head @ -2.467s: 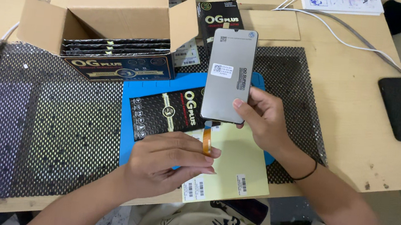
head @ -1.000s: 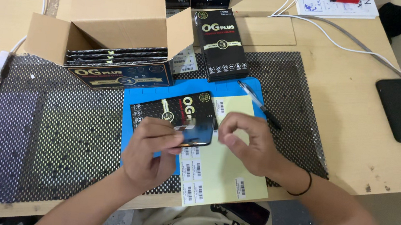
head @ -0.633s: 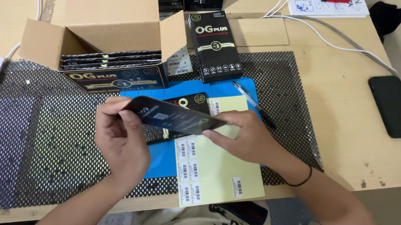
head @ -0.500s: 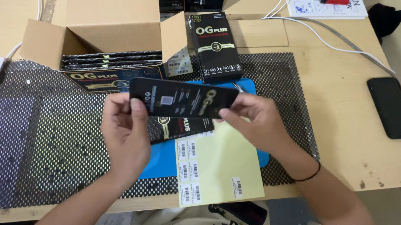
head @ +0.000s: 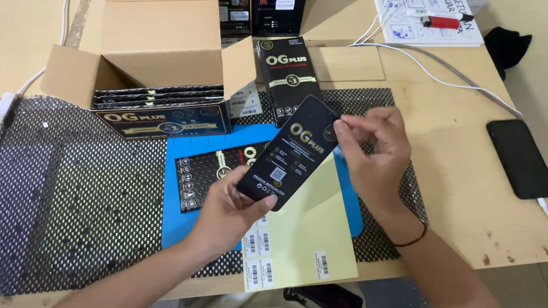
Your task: The person repeatedly unpacks a smartphone screen from an OG PLUS box, removes the protective film, applies a label, writes on it with a pen, and repacks the screen. This cycle is performed multiple times on a workbench with stacked boxes and a charging phone nearby.
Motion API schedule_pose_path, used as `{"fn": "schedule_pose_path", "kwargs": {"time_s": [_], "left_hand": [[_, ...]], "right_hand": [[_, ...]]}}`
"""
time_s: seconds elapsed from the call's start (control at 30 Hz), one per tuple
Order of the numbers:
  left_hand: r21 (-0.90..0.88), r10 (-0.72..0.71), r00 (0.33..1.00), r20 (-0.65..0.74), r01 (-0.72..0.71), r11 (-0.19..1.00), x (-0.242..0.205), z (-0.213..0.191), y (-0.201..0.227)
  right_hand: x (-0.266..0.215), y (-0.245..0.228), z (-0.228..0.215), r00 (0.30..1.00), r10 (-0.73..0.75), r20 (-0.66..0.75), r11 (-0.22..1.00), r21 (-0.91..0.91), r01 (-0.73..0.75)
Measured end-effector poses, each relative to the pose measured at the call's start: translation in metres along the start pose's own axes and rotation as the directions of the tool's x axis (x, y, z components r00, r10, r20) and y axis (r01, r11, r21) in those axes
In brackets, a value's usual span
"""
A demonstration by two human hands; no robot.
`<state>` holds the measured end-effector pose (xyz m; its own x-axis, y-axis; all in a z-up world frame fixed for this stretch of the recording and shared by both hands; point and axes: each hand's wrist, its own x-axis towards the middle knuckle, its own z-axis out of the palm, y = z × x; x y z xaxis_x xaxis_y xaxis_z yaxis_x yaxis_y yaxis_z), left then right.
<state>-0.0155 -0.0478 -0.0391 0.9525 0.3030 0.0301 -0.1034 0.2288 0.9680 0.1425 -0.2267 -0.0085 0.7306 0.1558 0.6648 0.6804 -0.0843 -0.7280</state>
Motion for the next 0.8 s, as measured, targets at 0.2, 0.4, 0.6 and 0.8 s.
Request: {"fn": "schedule_pose_path", "kwargs": {"time_s": [0.2,0.4,0.6,0.8], "left_hand": [[-0.085,-0.060,0.997,-0.050,0.055,0.995,0.004,0.000,-0.038],[-0.136,0.008,0.978,-0.208,-0.037,0.990,0.001,0.009,0.018],[-0.200,0.075,0.947,-0.312,-0.142,0.969,0.007,-0.012,0.012],[-0.107,0.201,0.948,-0.247,-0.232,0.967,-0.002,-0.017,0.016]], "right_hand": [[-0.022,-0.003,0.013,0.864,-0.440,0.245,0.819,-0.286,0.498],[-0.029,-0.041,0.017,0.736,-0.549,0.396,0.826,0.119,0.551],[-0.029,-0.025,0.004,0.833,-0.476,0.282,0.826,0.468,0.313],[-0.022,0.007,-0.018,0.949,-0.176,0.261,0.712,0.700,-0.061]]}}
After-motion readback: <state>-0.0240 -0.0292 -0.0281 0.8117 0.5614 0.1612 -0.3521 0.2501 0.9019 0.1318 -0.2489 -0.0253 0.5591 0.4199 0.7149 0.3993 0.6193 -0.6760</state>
